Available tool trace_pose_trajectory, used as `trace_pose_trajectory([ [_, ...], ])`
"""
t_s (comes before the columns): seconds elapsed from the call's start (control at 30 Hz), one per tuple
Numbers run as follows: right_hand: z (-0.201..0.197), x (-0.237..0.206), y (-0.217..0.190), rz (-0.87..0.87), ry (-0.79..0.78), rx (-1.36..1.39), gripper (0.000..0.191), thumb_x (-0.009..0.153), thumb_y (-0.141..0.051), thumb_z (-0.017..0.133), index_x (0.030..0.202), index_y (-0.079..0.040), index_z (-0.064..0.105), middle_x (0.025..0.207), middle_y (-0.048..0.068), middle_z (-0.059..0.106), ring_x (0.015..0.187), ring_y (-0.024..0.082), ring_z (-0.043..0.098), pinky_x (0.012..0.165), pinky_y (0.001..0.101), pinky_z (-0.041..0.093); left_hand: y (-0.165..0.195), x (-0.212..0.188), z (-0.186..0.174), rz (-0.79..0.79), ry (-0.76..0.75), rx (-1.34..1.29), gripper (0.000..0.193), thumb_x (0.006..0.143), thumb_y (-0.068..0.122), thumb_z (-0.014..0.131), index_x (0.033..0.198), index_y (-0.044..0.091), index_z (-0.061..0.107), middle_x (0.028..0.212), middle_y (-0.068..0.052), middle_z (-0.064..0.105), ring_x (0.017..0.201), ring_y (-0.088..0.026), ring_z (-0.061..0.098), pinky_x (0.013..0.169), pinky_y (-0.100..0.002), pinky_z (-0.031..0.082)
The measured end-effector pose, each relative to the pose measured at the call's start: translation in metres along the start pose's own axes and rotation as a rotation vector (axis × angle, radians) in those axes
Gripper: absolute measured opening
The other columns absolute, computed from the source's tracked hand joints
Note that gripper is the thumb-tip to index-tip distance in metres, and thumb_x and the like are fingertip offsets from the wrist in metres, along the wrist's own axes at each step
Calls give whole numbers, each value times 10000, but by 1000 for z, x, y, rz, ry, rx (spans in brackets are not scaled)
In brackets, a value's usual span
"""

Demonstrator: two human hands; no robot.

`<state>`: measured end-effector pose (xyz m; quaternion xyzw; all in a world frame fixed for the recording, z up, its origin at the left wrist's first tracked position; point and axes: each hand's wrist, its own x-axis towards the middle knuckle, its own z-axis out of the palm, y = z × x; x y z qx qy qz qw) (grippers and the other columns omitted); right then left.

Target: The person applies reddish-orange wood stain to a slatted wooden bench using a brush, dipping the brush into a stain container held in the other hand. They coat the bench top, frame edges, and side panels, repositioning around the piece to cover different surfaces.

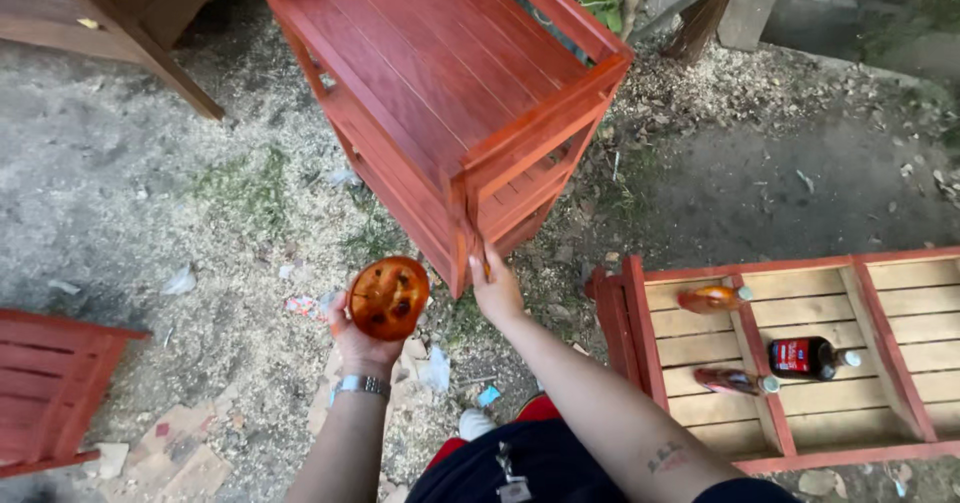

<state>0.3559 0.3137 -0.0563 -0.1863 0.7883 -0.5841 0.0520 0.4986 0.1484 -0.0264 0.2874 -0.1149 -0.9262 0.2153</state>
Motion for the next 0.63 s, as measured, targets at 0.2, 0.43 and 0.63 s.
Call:
trace_pose_trajectory([
  [0.2,-1,25,28,364,-202,-28,458,1072,-372,537,1321,-20,690,1152,188,802,1019,259,749,916,367,551,3,-4,9,-2,20,19,686,774,557,532,1347,192,622,1425,-80,616,1272,-351,580,1092,-582,436],
  [0.43,-18,12,-4,20,-48,64,537,1037,-380,556,1457,-50,511,1351,170,671,1240,255,642,1027,348,468,-9,-1,6,-23,-61,-15,732,796,549,533,1417,167,594,1479,-94,592,1352,-367,548,1133,-588,419],
  [0.63,-15,3,11,491,-277,-363,506,991,-473,537,1454,-277,587,1242,151,738,1136,332,696,973,415,527,-8,0,-6,-35,-3,-11,736,806,569,511,1417,167,586,1482,-96,586,1336,-359,549,1122,-578,414],
])
